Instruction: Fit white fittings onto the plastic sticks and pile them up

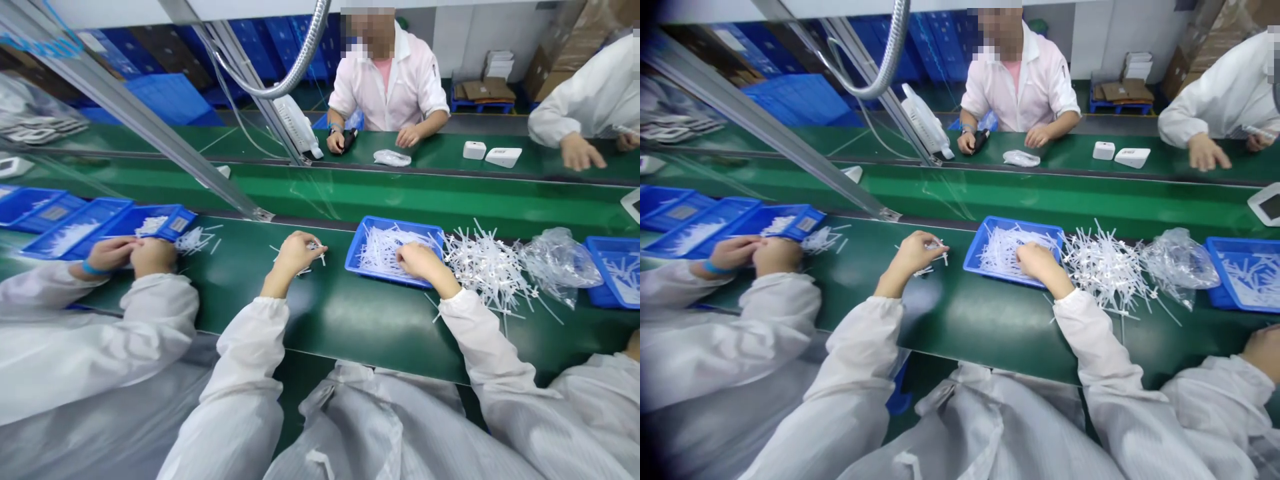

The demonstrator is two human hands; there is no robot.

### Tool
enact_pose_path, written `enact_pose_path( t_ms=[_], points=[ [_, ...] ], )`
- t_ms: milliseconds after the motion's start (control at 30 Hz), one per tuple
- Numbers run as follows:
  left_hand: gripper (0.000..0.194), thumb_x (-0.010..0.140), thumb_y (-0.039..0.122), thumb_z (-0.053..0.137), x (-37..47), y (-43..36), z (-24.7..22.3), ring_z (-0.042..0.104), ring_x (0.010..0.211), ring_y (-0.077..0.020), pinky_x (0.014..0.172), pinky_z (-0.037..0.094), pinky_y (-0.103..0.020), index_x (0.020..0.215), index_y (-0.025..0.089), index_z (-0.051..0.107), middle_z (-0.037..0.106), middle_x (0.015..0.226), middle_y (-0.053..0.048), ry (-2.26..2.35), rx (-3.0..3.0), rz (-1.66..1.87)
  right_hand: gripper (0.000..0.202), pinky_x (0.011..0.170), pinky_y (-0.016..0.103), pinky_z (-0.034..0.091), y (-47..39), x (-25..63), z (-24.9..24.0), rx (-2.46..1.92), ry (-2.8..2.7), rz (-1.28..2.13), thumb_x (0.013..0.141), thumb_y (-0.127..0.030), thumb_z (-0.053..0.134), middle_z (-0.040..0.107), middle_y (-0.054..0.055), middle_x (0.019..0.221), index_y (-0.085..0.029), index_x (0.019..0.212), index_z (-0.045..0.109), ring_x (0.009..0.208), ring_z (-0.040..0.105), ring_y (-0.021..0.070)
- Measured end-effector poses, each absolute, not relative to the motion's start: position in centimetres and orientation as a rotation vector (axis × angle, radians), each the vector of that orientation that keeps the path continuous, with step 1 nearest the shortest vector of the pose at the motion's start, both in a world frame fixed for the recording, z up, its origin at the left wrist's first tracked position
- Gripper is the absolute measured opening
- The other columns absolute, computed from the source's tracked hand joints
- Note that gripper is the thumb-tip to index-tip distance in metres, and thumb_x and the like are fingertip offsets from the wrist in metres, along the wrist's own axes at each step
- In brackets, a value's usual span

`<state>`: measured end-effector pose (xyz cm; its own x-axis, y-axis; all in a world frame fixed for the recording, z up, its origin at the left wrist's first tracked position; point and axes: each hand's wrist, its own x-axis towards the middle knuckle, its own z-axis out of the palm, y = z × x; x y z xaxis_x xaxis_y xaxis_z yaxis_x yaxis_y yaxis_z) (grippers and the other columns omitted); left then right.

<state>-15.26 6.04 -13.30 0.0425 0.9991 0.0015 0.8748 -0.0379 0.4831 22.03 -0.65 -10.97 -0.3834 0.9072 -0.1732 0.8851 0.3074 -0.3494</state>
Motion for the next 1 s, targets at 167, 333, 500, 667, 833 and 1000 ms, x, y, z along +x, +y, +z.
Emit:
enact_pose_path(
  t_ms=[167,333,500,667,833,1000],
  points=[
    [0.040,0.083,0.051,0.075,-15.2,6.3,-12.5,0.073,0.107,-0.0264,0.104,0.054,-0.036,0.102,0.017,0.080,0.083,0.116,-0.011,1.820,1.853,0.667,0.023,0.104,0.034,0.052,-0.3,23.2,-9.5,-1.574,-2.441,0.578,0.100,-0.014,0.064,0.082,0.016,0.119,-0.016,0.113,0.083,0.116,0.075,0.0274],
    [0.037,0.085,0.049,0.076,-12.6,5.9,-10.5,0.074,0.102,-0.0236,0.096,0.058,-0.034,0.100,0.016,0.077,0.082,0.112,-0.010,1.758,1.763,1.046,0.023,0.106,0.033,0.051,-0.6,23.5,-8.9,-1.451,-2.361,0.571,0.104,-0.016,0.061,0.079,0.013,0.125,-0.016,0.121,0.078,0.118,0.072,0.0238],
    [0.029,0.079,0.040,0.086,-5.0,5.2,-6.3,0.071,0.070,-0.0177,0.073,0.058,-0.031,0.091,0.016,0.077,0.077,0.079,-0.006,1.307,1.615,1.329,0.016,0.092,0.032,0.054,-0.9,23.7,-8.0,-1.229,-2.063,0.575,0.102,-0.016,0.065,0.078,0.008,0.105,-0.017,0.111,0.078,0.094,0.071,0.0192],
    [0.029,0.070,0.036,0.096,4.5,4.8,-4.0,0.075,0.082,-0.0193,0.078,0.061,-0.032,0.088,0.017,0.085,0.082,0.091,-0.008,0.904,1.496,1.387,0.009,0.085,0.033,0.057,-1.7,25.5,-5.9,-1.134,-1.533,0.485,0.097,-0.025,0.073,0.077,0.004,0.098,-0.021,0.102,0.080,0.084,0.072,0.0173],
    [0.030,0.069,0.036,0.100,8.8,3.1,-4.1,0.078,0.093,-0.0224,0.082,0.063,-0.034,0.091,0.020,0.088,0.084,0.101,-0.011,0.614,1.461,1.240,0.006,0.080,0.031,0.058,-2.8,26.8,-4.0,-1.042,-1.351,0.602,0.094,-0.025,0.078,0.077,0.003,0.098,-0.023,0.098,0.082,0.088,0.072,0.0163],
    [0.017,0.082,0.035,0.094,7.9,1.3,-3.2,0.080,0.098,-0.0223,0.088,0.066,-0.035,0.096,0.026,0.090,0.084,0.105,-0.010,0.485,1.532,1.204,0.007,0.079,0.032,0.058,-3.2,26.5,-3.2,-0.935,-1.303,0.622,0.087,-0.020,0.083,0.079,0.002,0.092,-0.026,0.090,0.084,0.088,0.072,0.0170]
  ],
)
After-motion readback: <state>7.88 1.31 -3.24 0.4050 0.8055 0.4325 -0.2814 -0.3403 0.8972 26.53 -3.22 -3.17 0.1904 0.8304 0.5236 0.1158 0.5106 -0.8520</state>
